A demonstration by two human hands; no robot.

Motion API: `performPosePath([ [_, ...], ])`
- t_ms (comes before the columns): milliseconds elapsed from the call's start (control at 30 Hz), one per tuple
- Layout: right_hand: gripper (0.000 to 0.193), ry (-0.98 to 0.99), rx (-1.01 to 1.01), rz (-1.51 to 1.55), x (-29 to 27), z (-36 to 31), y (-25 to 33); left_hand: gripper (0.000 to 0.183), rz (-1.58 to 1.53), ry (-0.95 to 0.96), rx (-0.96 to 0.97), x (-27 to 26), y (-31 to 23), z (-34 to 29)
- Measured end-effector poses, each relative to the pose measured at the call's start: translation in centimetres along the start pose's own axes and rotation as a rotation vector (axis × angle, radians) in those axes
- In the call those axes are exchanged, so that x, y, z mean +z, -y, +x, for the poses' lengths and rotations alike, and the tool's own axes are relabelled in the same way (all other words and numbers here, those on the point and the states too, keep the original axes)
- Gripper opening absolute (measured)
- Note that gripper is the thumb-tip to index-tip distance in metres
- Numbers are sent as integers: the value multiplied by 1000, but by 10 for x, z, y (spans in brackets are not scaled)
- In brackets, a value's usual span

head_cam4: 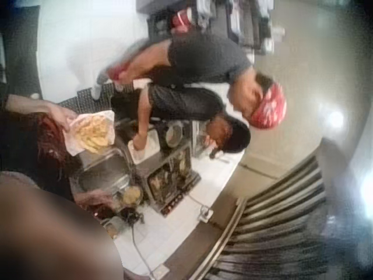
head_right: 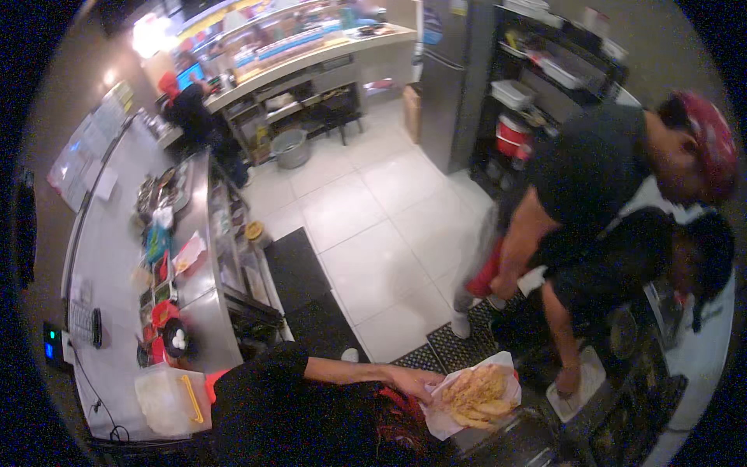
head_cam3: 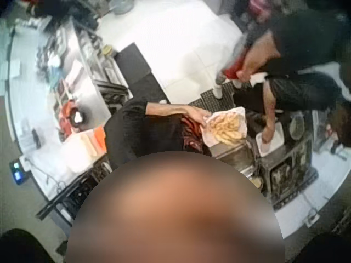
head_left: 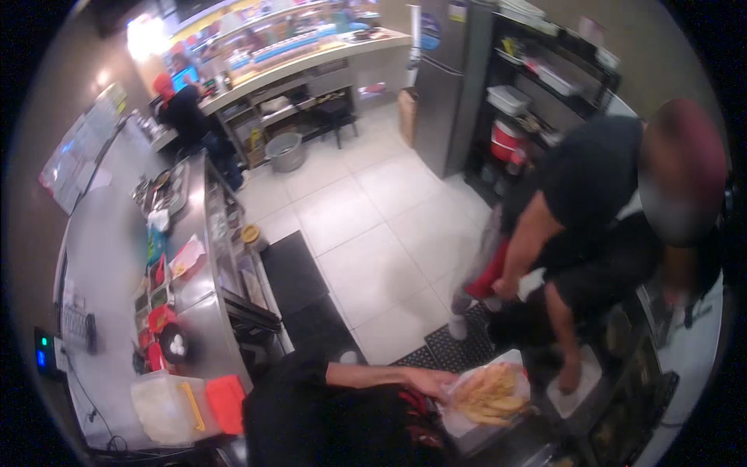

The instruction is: The person assembles a meal by scooping rice into a bowl, adding cooked meat and sauce, and placing french fries into a paper bag. They then arrange the components on a tray and carry it to the service counter.

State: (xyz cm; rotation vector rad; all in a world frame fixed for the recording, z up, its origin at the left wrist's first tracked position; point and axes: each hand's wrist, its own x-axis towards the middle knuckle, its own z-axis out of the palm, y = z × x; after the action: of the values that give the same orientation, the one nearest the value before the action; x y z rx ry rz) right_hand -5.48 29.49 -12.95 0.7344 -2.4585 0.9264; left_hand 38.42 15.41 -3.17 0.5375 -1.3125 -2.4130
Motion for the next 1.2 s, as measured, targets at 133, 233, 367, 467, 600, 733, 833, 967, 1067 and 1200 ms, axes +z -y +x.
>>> performPosePath([
  [133, 35, 139, 2, 294, 1, -82, 99, 56, 71, -311, 56, -34, -25, -112],
  [233, 31, 484, 89, 568, 18, -157, 159, 62, -77, -436, 138, -47, -48, -195],
  [367, 28, 1131, 22, 844, -21, -275, 337, 70, -234, -647, 289, -99, -15, -282],
  [467, 39, 1599, -73, 976, -23, -341, 417, 71, -258, -805, 346, -131, -16, -346],
  [600, 37, 2105, -122, 1052, -69, -411, 544, 66, -347, -1098, 545, -178, -4, -413],
  [733, 23, 2355, -179, 944, -67, -482, 650, 56, -426, -1326, 634, -222, -16, -477],
  [833, 19, 2450, -289, 829, -56, -543, 731, 62, -355, -1514, 616, -281, -1, -520],
  [967, 21, 2579, -410, 792, -35, -626, 835, 56, -454, -1656, 776, -343, -27, -580],
  [1067, 25, 2662, -464, 765, -16, -697, 907, 58, -556, -1674, 948, -391, -45, -630],
  [1200, 27, 2692, -771, 813, -25, -778, 1005, 55, -596, -1890, 1017, -441, -80, -693],
])
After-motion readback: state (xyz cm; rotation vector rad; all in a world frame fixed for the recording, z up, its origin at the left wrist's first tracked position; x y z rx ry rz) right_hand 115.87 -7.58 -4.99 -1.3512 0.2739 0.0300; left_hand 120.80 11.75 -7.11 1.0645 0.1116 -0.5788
